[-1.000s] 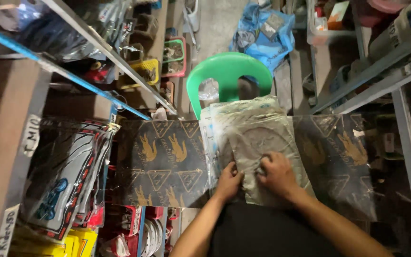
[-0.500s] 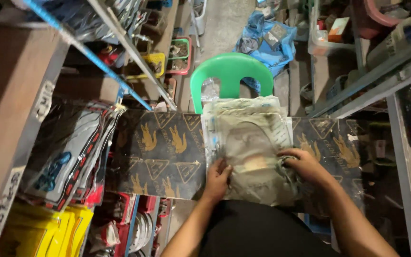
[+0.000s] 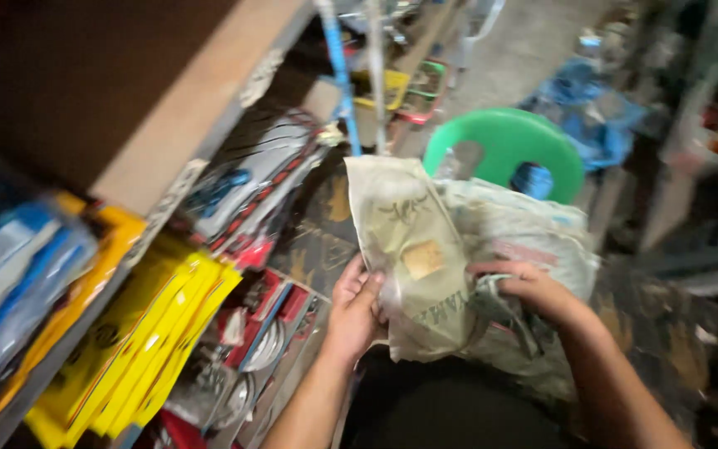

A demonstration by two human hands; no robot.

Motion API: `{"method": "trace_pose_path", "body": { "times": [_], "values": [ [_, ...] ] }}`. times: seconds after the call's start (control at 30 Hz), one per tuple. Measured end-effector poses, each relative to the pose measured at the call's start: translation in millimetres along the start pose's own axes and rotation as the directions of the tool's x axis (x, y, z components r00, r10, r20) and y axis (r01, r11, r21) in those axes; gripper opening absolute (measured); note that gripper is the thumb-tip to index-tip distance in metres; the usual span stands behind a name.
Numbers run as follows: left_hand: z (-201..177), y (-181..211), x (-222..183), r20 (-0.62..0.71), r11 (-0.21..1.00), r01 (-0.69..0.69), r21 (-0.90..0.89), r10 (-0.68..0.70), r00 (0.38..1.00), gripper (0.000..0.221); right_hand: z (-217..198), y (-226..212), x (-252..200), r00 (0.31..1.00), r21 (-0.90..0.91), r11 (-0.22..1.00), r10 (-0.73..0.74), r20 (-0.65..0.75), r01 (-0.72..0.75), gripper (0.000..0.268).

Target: The person wipes down several packaged motorcycle parts with a cloth and stacks them on a surface.

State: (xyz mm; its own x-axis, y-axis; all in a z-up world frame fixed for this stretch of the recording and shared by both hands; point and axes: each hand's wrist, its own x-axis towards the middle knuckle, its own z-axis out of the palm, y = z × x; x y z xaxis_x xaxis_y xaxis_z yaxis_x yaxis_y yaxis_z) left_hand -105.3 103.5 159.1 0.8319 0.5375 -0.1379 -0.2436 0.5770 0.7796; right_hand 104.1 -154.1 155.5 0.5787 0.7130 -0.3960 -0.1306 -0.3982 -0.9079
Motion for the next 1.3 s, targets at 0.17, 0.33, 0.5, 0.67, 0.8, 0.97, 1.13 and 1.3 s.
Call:
{"method": "trace_pose_path", "body": {
  "times": [0.17, 0.33, 0.5, 0.67, 0.8, 0.97, 1.13, 1.3],
  "values": [
    [27, 92, -40, -0.052, 0.985, -0.101, 0.140, 0.109, 0.993, 0.049, 11, -92, 12, 0.972, 0.029, 0.977, -0.211, 0.107, 0.209, 0.057],
    [69, 176, -78, 0.005, 0.969, -0.220, 0.116, 0.221, 0.975, 0.042, -2, -151, 31, 0.925, 0.283, 0.932, -0.298, 0.237, 0.228, 0.074],
    [62, 232, -57, -0.233, 0.865, -0.479, -0.153, 0.439, 0.868, 0.062, 44, -271, 65, 0.889, 0.145, 0.901, -0.430, 0.158, 0.410, 0.051],
    [54, 216, -58, -0.369, 0.854, -0.161, 0.495, 0.374, 0.851, 0.038, 102, -335, 109, 0.974, 0.266, 0.947, -0.209, 0.090, 0.179, 0.040],
    [60, 216, -67, -0.188, 0.936, -0.147, 0.321, 0.215, 0.958, 0.025, 102, -342, 138, 0.985, 0.375, 0.923, -0.133, 0.107, 0.084, 0.036],
    [56, 237, -40, -0.346, 0.954, -0.246, 0.173, 0.293, 0.892, 0.020, 116, -368, 171, 0.969, 0.286, 0.935, -0.239, 0.070, 0.210, 0.030],
    [54, 245, -24, -0.440, 0.958, -0.285, 0.037, 0.271, 0.856, 0.028, 125, -366, 134, 0.921, -0.097, 0.916, -0.390, 0.011, 0.389, 0.032],
    [48, 249, 0, -0.532, 0.925, -0.153, 0.349, 0.329, 0.780, 0.033, 114, -352, 145, 0.962, -0.051, 0.977, -0.196, 0.189, 0.209, 0.041]
  ]
}}
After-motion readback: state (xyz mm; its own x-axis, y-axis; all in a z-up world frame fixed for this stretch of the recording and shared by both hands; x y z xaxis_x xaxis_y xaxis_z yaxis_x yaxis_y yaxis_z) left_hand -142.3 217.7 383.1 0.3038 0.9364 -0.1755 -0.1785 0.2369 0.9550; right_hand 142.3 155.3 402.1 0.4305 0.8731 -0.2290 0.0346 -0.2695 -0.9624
